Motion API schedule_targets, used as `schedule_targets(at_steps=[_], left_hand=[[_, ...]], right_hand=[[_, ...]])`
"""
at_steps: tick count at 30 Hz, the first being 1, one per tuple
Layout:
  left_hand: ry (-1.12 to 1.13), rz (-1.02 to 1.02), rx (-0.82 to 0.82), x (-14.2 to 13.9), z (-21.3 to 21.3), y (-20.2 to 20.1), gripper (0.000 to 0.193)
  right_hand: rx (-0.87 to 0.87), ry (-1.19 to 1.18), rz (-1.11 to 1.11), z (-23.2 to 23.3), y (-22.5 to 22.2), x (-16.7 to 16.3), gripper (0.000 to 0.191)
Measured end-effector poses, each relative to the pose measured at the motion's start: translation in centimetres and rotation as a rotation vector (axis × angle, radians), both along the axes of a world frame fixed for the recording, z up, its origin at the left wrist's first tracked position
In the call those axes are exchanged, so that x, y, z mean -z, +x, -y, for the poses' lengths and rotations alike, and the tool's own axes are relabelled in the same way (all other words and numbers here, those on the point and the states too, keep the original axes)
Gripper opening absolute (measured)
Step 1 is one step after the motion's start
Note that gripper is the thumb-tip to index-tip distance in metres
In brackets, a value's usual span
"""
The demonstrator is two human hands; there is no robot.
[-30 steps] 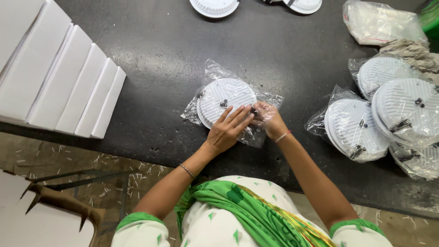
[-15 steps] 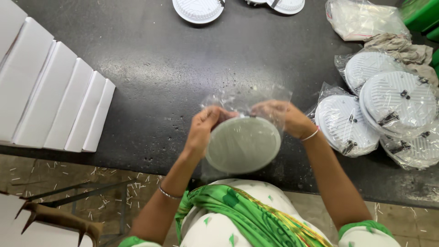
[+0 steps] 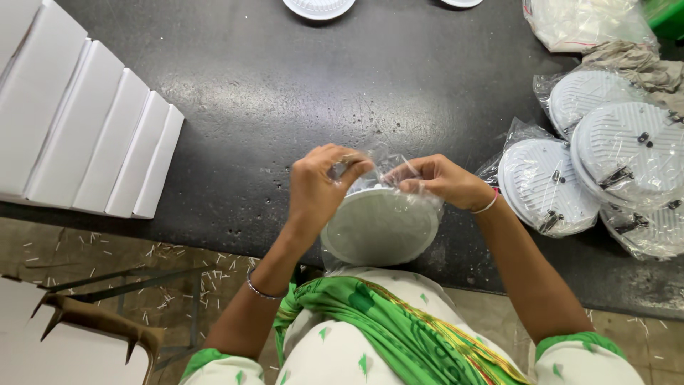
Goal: The person places round LED panel lights into clear plastic bags one at a time, folds the plastic around each unit, and stacks the wrapped panels with a pile of already wrapped units on the table. They occasionally reach into a large white sack for supplies.
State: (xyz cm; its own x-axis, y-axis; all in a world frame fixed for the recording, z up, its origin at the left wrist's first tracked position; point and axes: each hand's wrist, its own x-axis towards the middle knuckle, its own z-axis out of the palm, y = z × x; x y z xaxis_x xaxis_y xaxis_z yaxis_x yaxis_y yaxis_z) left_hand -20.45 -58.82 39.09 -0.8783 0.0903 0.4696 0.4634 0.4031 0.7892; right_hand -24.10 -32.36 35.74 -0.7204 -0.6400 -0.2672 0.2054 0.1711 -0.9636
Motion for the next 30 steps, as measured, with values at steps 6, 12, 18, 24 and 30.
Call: schedule_targets(at_steps=[6,12,18,24,30], left_hand=[[0.067,0.183,0.041,-1.1,-1.4,0.5,0.013],[0.104,0.211,0.087,-0.1,-2.0,0.8,0.017],[0.087,0.36,0.08,-0.1,-1.4,0.2,0.011],[-0.096,0.235,0.299,-3.1,2.8,0.0,0.04],[-0.399,0.281,0.271,-4.7,2.9,0.2,0.036]], right_hand=[[0.016,0.121,-0.193,1.1,0.7,-0.3,0.032],[0.053,0.412,-0.463,2.0,1.8,-0.7,0.024],[-0.095,0.343,-0.473,1.1,1.0,-1.1,0.03],[-0.139,0.201,-0.233,1.0,0.0,-1.4,0.036],[-0.13,0.232,-0.253,2.2,0.0,-1.7,0.034]])
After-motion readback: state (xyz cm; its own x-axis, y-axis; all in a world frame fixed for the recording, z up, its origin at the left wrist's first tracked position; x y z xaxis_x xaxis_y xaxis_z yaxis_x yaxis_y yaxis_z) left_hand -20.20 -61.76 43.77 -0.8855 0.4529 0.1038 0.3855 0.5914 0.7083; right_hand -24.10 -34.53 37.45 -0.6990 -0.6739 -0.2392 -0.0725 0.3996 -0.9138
